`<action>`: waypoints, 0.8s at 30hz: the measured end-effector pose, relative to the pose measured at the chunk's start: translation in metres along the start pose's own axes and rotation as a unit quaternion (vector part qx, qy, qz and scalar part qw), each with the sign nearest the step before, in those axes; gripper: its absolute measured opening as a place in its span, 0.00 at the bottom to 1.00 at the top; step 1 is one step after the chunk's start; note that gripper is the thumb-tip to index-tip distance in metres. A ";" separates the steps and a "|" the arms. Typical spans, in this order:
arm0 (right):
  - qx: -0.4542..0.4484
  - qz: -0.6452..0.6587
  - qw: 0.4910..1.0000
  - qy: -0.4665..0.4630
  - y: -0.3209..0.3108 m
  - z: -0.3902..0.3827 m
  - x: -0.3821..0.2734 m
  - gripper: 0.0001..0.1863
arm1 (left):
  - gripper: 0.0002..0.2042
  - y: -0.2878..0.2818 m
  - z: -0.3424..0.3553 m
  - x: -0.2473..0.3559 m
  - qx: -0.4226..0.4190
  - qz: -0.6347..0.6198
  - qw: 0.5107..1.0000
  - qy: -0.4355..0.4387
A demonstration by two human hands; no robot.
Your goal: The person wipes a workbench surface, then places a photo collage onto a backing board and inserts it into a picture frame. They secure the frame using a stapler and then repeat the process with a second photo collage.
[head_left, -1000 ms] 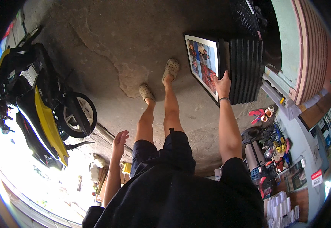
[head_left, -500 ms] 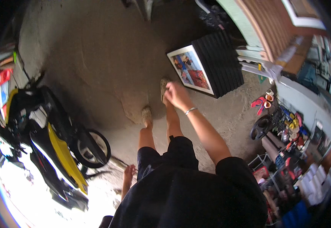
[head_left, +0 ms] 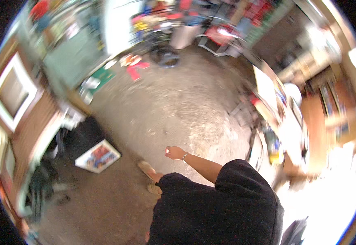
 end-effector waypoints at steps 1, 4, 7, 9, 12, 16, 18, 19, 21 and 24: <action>0.024 0.038 0.998 0.038 -0.013 -0.022 0.031 0.17 | 0.09 -0.012 0.007 0.021 -0.011 0.046 0.999 -0.002; 0.170 0.080 0.975 0.118 -0.093 -0.099 0.124 0.17 | 0.09 -0.020 0.027 0.098 -0.023 0.148 0.988 -0.019; 0.255 0.169 0.932 0.193 -0.159 -0.184 0.161 0.15 | 0.10 -0.029 0.038 0.178 -0.004 0.247 0.968 -0.042; 0.319 0.224 0.907 0.158 -0.182 -0.235 0.142 0.12 | 0.10 -0.045 0.052 0.236 0.019 0.314 0.947 -0.059; 0.443 0.173 0.878 0.046 -0.257 -0.320 0.117 0.08 | 0.10 -0.016 0.086 0.318 0.037 0.412 0.908 -0.066; 0.575 0.070 0.789 -0.207 -0.406 -0.452 0.051 0.10 | 0.10 0.165 0.145 0.451 0.036 0.448 0.891 0.070; 0.631 0.043 0.705 -0.319 -0.454 -0.520 0.030 0.14 | 0.12 0.307 0.166 0.493 -0.017 0.390 0.904 0.173; 0.664 0.010 0.655 -0.359 -0.479 -0.543 0.018 0.14 | 0.14 0.369 0.170 0.509 -0.056 0.338 0.913 0.224; 0.703 0.000 0.584 -0.406 -0.506 -0.577 0.003 0.13 | 0.12 0.512 0.162 0.555 -0.119 0.426 0.834 0.331; 0.757 -0.108 0.539 -0.352 -0.538 -0.605 0.045 0.06 | 0.14 0.806 0.025 0.431 -0.344 0.546 0.668 0.371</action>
Point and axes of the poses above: each hand's wrist, its own z-axis towards the middle knuckle, its own y-axis out of the palm, x = y × z, the point moved 9 cm from there along z, towards the middle knuckle, and after that the axes turned 3 degrees about -x, right-handed, at the moved point
